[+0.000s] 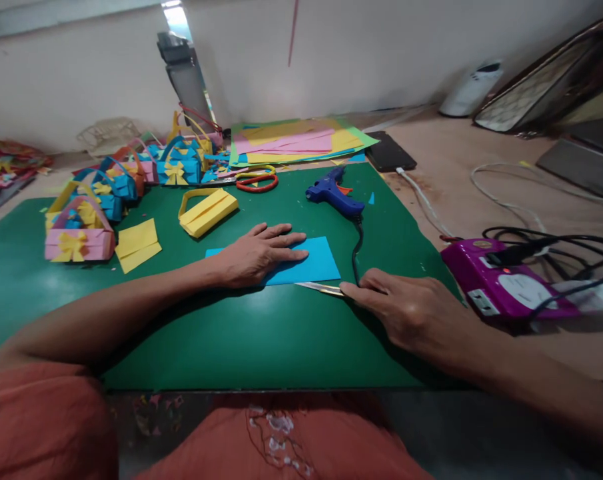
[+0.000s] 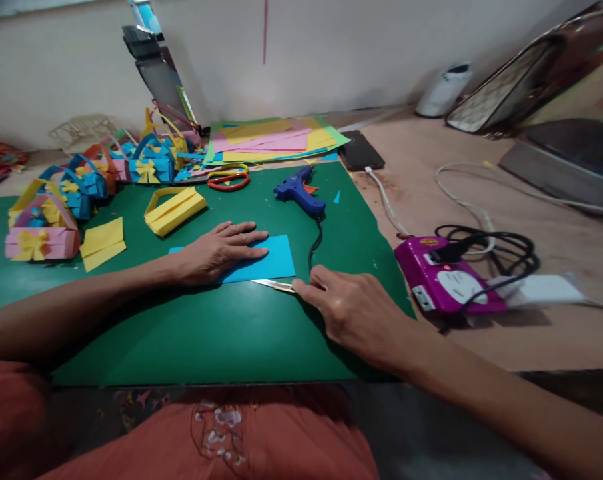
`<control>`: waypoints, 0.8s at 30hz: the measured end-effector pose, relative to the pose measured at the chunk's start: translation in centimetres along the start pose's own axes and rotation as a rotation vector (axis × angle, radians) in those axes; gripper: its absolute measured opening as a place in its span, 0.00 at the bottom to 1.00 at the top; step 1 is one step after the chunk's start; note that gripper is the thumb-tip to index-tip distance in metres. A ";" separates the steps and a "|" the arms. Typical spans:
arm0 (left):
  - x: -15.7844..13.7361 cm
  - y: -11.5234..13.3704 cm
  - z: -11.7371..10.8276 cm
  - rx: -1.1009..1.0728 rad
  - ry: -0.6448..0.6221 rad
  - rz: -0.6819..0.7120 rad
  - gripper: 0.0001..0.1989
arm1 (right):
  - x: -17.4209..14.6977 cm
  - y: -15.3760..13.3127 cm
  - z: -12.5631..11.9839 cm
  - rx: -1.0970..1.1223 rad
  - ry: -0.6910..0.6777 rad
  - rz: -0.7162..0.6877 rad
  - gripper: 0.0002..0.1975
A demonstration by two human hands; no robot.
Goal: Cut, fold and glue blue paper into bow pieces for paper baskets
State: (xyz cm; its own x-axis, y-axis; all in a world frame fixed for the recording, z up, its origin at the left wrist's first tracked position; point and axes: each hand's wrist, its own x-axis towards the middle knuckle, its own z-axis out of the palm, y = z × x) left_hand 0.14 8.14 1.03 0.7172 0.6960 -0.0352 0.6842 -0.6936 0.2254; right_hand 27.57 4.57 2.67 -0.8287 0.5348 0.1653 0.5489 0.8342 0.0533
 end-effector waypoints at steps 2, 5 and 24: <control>0.1 0.1 -0.1 -0.006 -0.004 -0.007 0.21 | 0.1 -0.2 -0.1 -0.007 -0.005 0.007 0.19; 0.1 0.1 -0.2 -0.009 -0.011 -0.025 0.21 | 1.2 -0.7 -0.1 -0.042 -0.005 -0.005 0.20; 0.4 1.4 0.0 0.081 0.077 -0.075 0.22 | 1.1 -0.5 -0.1 -0.080 -0.001 0.004 0.19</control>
State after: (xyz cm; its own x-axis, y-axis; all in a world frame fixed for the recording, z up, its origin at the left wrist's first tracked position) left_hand 1.33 7.43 1.32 0.6533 0.7567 0.0262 0.7464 -0.6495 0.1451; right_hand 26.36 4.69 2.92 -0.8263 0.5386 0.1646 0.5596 0.8183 0.1312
